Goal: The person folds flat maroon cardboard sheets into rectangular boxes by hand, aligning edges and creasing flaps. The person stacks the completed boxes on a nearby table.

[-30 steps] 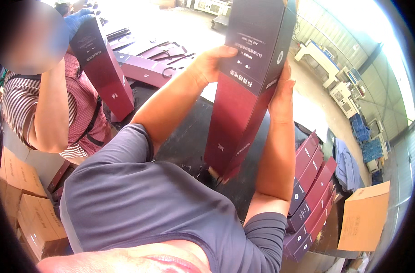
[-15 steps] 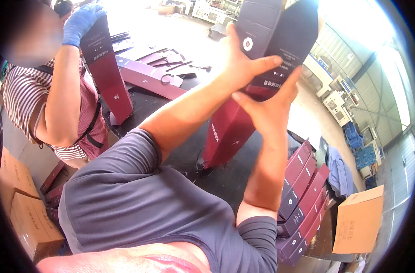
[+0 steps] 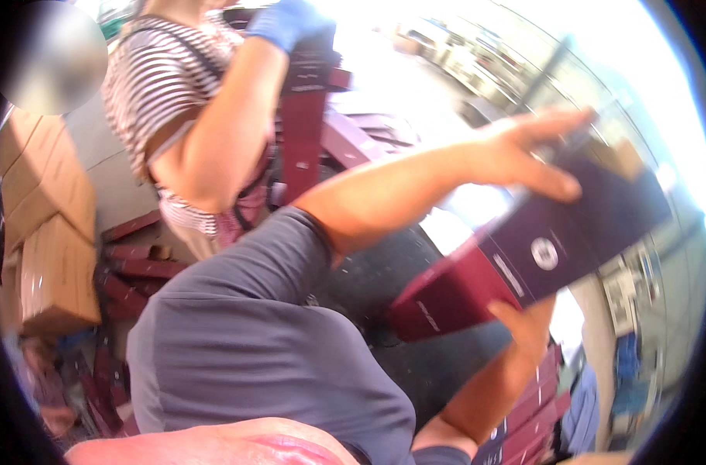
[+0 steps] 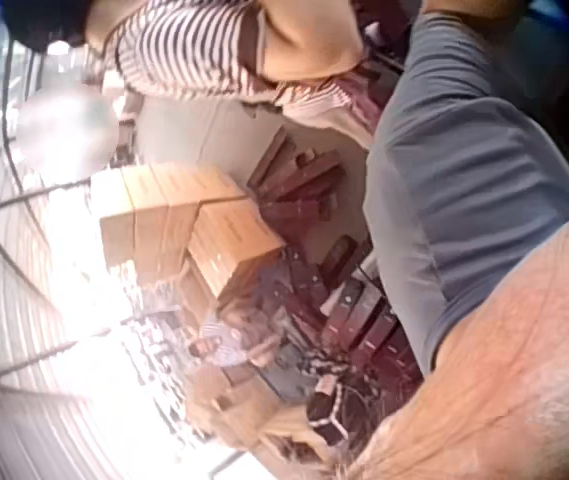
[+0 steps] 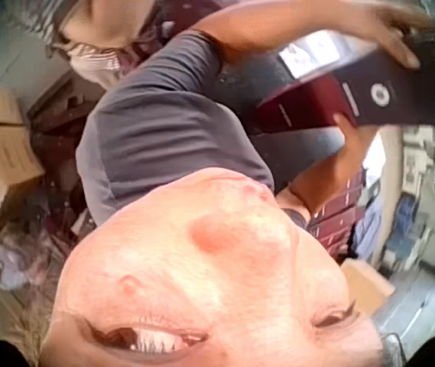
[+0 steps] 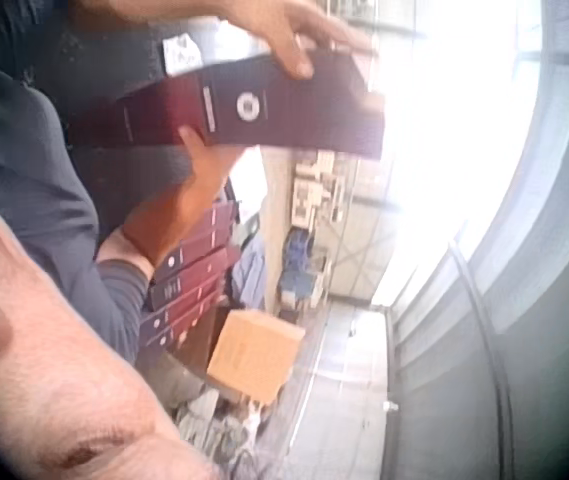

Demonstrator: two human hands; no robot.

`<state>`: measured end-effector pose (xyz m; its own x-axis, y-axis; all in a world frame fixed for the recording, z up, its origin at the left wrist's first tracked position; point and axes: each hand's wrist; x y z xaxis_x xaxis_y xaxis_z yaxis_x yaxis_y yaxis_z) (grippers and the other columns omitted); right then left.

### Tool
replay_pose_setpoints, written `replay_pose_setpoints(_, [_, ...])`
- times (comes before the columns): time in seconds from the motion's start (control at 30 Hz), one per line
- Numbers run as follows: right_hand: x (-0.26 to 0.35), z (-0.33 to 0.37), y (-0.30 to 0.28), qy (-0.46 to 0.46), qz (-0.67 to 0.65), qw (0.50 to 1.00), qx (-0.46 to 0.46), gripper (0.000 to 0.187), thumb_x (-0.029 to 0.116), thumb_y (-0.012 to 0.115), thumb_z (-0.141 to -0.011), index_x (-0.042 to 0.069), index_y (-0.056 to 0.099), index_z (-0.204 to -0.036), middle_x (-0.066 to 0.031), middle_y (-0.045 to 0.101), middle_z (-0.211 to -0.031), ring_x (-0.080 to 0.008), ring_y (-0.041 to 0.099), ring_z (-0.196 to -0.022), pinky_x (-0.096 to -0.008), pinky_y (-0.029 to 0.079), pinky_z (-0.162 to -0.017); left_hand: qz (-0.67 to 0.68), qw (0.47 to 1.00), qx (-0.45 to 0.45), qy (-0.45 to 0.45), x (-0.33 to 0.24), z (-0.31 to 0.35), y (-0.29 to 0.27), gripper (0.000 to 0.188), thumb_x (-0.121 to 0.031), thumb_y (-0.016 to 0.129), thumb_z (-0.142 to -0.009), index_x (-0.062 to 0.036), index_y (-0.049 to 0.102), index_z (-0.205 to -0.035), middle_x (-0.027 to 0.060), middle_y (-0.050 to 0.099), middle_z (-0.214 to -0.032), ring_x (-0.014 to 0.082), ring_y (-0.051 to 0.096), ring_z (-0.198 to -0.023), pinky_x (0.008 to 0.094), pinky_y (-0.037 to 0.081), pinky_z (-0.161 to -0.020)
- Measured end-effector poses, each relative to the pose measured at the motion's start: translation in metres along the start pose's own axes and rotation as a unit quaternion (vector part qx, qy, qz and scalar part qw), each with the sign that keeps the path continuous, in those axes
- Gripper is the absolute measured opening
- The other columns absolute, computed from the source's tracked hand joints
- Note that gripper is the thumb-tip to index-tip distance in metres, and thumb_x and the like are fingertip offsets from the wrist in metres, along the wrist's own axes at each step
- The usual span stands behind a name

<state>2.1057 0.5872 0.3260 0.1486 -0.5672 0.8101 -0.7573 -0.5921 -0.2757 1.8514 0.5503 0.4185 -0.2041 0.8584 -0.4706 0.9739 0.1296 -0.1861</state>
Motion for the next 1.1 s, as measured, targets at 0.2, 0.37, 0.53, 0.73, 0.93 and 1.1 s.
replay_pose_setpoints(0.2, [-0.021, -0.01, -0.003, 0.007, 0.084, 0.993, 0.077, 0.09, 0.032, 0.095, -0.06, -0.006, 0.052, -0.131, -0.0116, 0.061, -0.121, -0.0201, 0.059, -0.109, -0.0341, 0.047, -0.096, 0.088, 0.987, -0.007, 0.133, 0.016, 0.01, -0.004, 0.082, -0.032, 0.089, -0.063, -0.0042, 0.059, -0.134, 0.0226, 0.042, -0.146, 0.0357, 0.041, -0.136, 0.045, 0.035, -0.111])
replay_pose_setpoints(0.37, [-0.033, -0.015, -0.021, -0.081, -0.01, 0.988, -0.13, 0.072, 0.046, 0.055, -0.097, -0.003, 0.037, -0.146, -0.0194, 0.046, -0.143, -0.0299, 0.047, -0.132, -0.044, 0.04, -0.11, -0.13, 0.972, -0.033, 0.192, 0.029, 0.029, 0.009, 0.06, -0.037, 0.09, -0.057, -0.0055, 0.072, -0.106, 0.0157, 0.06, -0.119, 0.0343, 0.051, -0.118, 0.0438, 0.038, -0.102])
replay_pose_setpoints(0.53, [0.044, -0.053, -0.007, 0.045, -0.293, 0.908, -0.296, 0.069, 0.048, 0.05, -0.1, -0.002, 0.038, -0.146, -0.0218, 0.045, -0.144, -0.0343, 0.049, -0.13, -0.0493, 0.042, -0.109, -0.111, 0.963, -0.061, 0.239, 0.019, 0.028, 0.016, 0.049, -0.036, 0.087, -0.059, -0.0075, 0.072, -0.095, 0.0087, 0.065, -0.107, 0.0301, 0.051, -0.112, 0.0403, 0.038, -0.097])
replay_pose_setpoints(0.73, [0.059, -0.049, -0.005, 0.069, -0.339, 0.878, -0.332, 0.063, 0.041, 0.049, -0.1, -0.002, 0.04, -0.146, -0.0213, 0.044, -0.146, -0.0346, 0.047, -0.131, -0.0495, 0.038, -0.111, -0.103, 0.982, -0.067, 0.142, -0.004, 0.032, 0.031, 0.04, -0.039, 0.084, -0.062, -0.0072, 0.072, -0.082, 0.0091, 0.065, -0.094, 0.0309, 0.052, -0.103, 0.0385, 0.04, -0.091])
replay_pose_setpoints(0.93, [0.083, -0.056, -0.015, -0.022, -0.233, 0.971, 0.043, 0.063, 0.038, 0.05, -0.098, 0.001, 0.034, -0.147, -0.02, 0.044, -0.142, -0.0309, 0.049, -0.129, -0.042, 0.037, -0.112, -0.133, 0.982, -0.111, 0.07, -0.025, 0.035, 0.051, 0.032, -0.036, 0.077, -0.058, -0.0075, 0.071, -0.073, 0.0097, 0.063, -0.085, 0.0328, 0.05, -0.097, 0.0377, 0.045, -0.084])
replay_pose_setpoints(1.1, [0.096, -0.06, -0.069, 0.012, 0.039, 0.997, 0.068, 0.05, 0.021, 0.052, -0.098, 0.004, 0.036, -0.142, -0.0185, 0.047, -0.132, -0.0287, 0.052, -0.125, -0.038, 0.037, -0.111, -0.139, 0.977, -0.128, 0.102, -0.02, 0.03, 0.071, 0.026, -0.032, 0.074, -0.057, -0.009, 0.067, -0.066, 0.0105, 0.06, -0.083, 0.033, 0.048, -0.094, 0.0393, 0.042, -0.081])
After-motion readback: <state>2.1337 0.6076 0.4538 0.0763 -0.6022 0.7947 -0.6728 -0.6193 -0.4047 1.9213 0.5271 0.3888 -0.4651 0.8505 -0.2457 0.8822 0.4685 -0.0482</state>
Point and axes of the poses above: each hand's wrist, its own z-axis away from the middle knuckle, its own y-axis out of the palm, x = y × z
